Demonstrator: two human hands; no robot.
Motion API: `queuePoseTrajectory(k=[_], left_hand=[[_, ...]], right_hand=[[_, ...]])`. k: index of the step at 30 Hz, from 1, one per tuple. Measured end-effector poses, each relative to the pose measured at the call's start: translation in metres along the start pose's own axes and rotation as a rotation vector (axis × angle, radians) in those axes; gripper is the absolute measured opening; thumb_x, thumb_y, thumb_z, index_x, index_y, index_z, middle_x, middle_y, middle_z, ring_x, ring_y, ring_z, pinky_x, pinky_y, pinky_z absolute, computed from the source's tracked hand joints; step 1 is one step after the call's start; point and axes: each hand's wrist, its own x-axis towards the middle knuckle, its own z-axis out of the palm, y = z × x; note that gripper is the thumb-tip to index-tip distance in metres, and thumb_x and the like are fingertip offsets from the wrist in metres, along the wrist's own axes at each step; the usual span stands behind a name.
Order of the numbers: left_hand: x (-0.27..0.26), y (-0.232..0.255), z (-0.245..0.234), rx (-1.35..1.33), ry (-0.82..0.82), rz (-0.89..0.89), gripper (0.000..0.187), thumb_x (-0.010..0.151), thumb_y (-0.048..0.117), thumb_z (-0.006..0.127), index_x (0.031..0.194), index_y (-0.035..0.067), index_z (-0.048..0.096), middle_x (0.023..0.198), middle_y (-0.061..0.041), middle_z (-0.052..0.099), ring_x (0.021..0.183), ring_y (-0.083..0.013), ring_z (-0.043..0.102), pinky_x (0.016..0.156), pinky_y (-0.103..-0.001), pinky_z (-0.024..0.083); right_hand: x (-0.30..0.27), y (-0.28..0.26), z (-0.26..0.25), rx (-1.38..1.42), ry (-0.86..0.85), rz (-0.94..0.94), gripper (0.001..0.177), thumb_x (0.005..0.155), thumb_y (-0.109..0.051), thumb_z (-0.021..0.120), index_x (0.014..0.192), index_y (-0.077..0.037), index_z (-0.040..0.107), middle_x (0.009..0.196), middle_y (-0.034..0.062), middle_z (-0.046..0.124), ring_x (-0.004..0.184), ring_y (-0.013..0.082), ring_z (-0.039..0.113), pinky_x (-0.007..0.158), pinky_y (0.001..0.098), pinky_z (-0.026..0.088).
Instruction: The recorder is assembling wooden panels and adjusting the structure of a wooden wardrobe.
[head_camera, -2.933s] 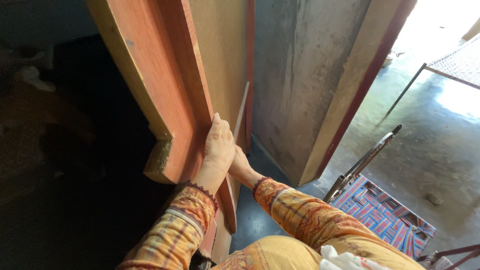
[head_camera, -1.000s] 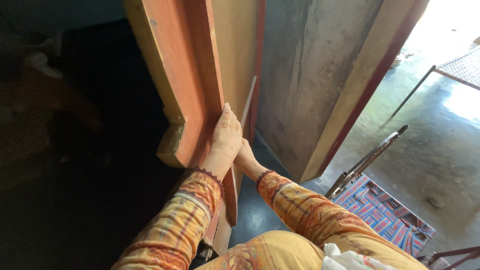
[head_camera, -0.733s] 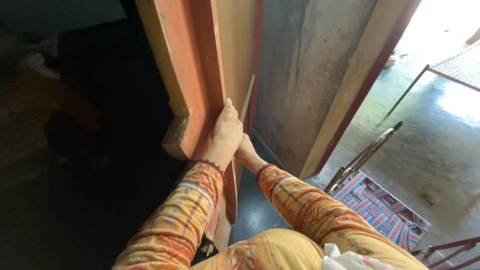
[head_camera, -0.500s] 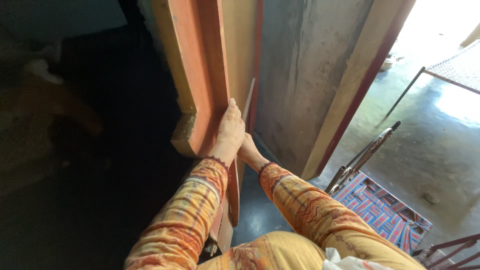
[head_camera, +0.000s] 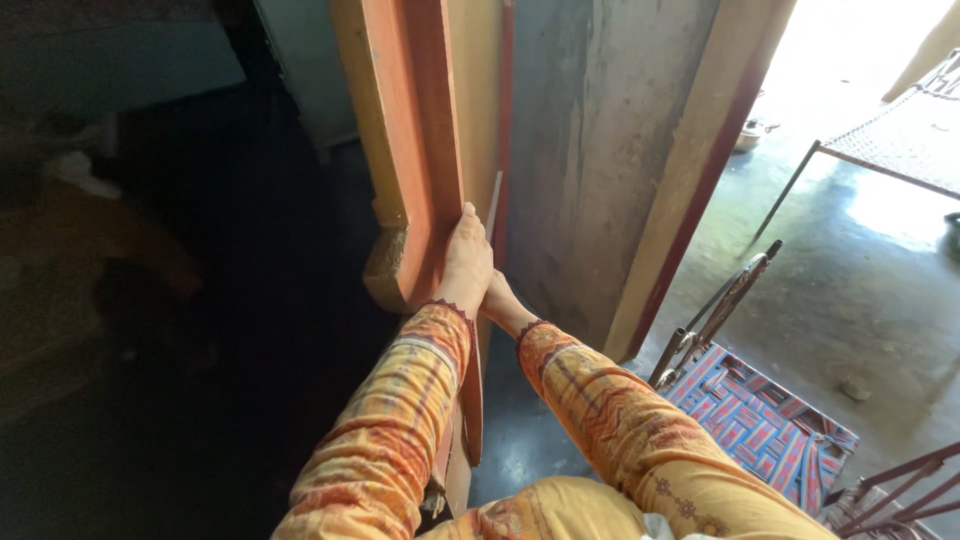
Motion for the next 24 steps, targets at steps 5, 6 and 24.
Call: queuePoseTrajectory(k=[5, 6, 24], left_hand=[[-0.002, -0.003, -0.003, -0.005, -0.006, 0.007, 0.050, 0.104, 0.034, 0.043, 0.143, 0.006, 0.058, 0.150, -0.013, 0.054, 0.147, -0.0342, 0.037, 0.122, -0.058, 0.004], [-0.005, -0.004, -0.005, -0.013, -0.015, 0.016, 0.050, 0.105, 0.034, 0.042, 0.143, 0.007, 0.059, 0.151, -0.012, 0.055, 0.148, -0.0341, 0.037, 0.123, -0.058, 0.005], [0.000, -0.008, -0.004, -0.024, -0.046, 0.066, 0.049, 0.105, 0.034, 0.043, 0.144, 0.008, 0.059, 0.151, -0.011, 0.054, 0.147, -0.0324, 0.037, 0.122, -0.057, 0.004]], right_hand=[[-0.001, 0.000, -0.001, 0.076, 0.058, -0.041, 0.042, 0.086, -0.037, 0.073, 0.115, -0.007, 0.069, 0.118, 0.0223, 0.071, 0.116, 0.0409, 0.063, 0.093, 0.0446, 0.051], [-0.003, 0.000, -0.002, 0.101, 0.098, -0.087, 0.047, 0.085, -0.038, 0.074, 0.119, -0.007, 0.068, 0.122, 0.0235, 0.069, 0.120, 0.0413, 0.061, 0.095, 0.0448, 0.050], [-0.009, -0.025, -0.019, 0.285, 0.050, 0.036, 0.055, 0.084, -0.036, 0.078, 0.129, -0.007, 0.063, 0.132, 0.0187, 0.067, 0.127, 0.0336, 0.061, 0.100, 0.0410, 0.049]])
